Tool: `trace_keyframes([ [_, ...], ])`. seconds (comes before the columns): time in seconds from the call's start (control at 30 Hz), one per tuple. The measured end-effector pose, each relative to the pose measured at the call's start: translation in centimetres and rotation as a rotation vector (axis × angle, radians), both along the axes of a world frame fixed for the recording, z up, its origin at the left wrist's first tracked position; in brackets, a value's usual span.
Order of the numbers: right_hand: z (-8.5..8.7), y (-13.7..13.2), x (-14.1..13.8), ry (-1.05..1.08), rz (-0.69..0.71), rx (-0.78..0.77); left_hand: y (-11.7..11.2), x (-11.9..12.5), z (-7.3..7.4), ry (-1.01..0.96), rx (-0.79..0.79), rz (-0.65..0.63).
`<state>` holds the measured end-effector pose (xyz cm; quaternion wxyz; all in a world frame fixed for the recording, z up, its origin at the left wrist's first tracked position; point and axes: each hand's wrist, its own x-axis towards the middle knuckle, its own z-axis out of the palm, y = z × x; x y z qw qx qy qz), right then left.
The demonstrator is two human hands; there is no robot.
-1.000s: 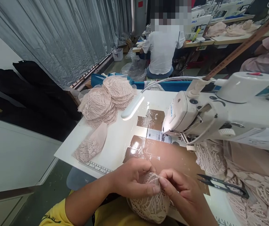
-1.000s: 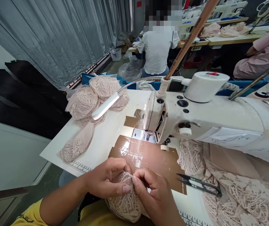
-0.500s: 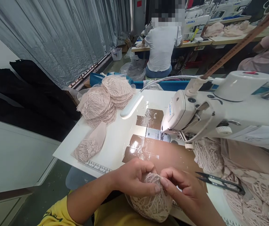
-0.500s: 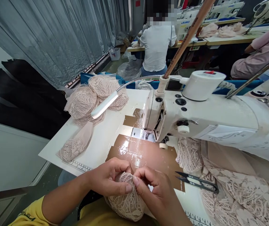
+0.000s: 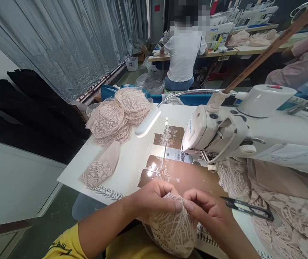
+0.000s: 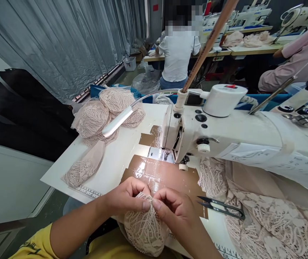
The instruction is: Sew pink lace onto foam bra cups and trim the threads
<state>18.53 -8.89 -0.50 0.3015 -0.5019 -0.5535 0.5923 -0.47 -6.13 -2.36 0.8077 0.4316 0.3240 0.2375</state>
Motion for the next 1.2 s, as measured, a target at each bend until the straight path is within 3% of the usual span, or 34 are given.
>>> trace_keyframes([
  [0.07,-0.2,0.2,0.4,0.001,-0.053,0.006,0.4,-0.4,0.4,0.016,0.003,0.106],
  [0.13,-0.4,0.4,1.2,0.014,-0.154,0.03,1.2,-1.6,1.6,0.109,0.128,0.239],
  [0.23,-0.8,0.3,2.9,-0.014,-0.32,0.04,3.1,-3.5,4.0,0.417,0.561,0.466],
  [0.3,-1.0,0.3,3.9,-0.064,-0.392,0.062,4.5,-3.7,4.6,0.67,0.931,0.552],
  [0.37,-0.9,0.6,4.5,-0.113,-0.409,0.111,5.8,-2.4,3.9,0.87,1.309,0.475],
  [0.43,-0.7,1.2,4.6,-0.186,-0.363,0.165,6.5,-0.1,2.3,1.027,1.603,0.253],
  [0.47,-0.6,1.7,4.5,-0.233,-0.318,0.191,6.7,1.3,1.4,1.112,1.669,0.105],
  [0.53,-0.5,2.9,4.3,-0.338,-0.198,0.258,6.4,3.8,-0.2,1.245,1.727,-0.143],
  [0.6,-0.7,4.1,3.9,-0.453,-0.059,0.34,5.5,5.6,-1.2,1.332,1.716,-0.313],
  [0.67,-1.3,5.1,3.4,-0.565,0.044,0.428,4.3,6.4,-1.6,1.344,1.713,-0.376],
  [0.73,-2.1,5.5,2.7,-0.67,0.097,0.512,3.4,6.5,-1.4,1.335,1.704,-0.358],
  [0.87,-3.3,5.3,1.8,-0.914,0.167,0.655,2.8,4.7,1.0,1.25,1.514,-0.36],
  [1.0,-4.0,4.8,2.0,-1.06,0.211,0.761,4.3,2.1,4.5,0.679,1.131,-0.627],
  [1.03,-4.2,4.8,2.1,-1.077,0.219,0.771,4.9,1.7,4.9,0.575,1.1,-0.626],
  [1.1,-4.7,4.7,2.3,-1.107,0.216,0.779,6.1,1.5,4.7,0.53,1.159,-0.495],
  [1.2,-5.6,4.6,2.5,-1.117,0.181,0.798,7.5,1.7,2.2,0.655,1.377,-0.268],
])
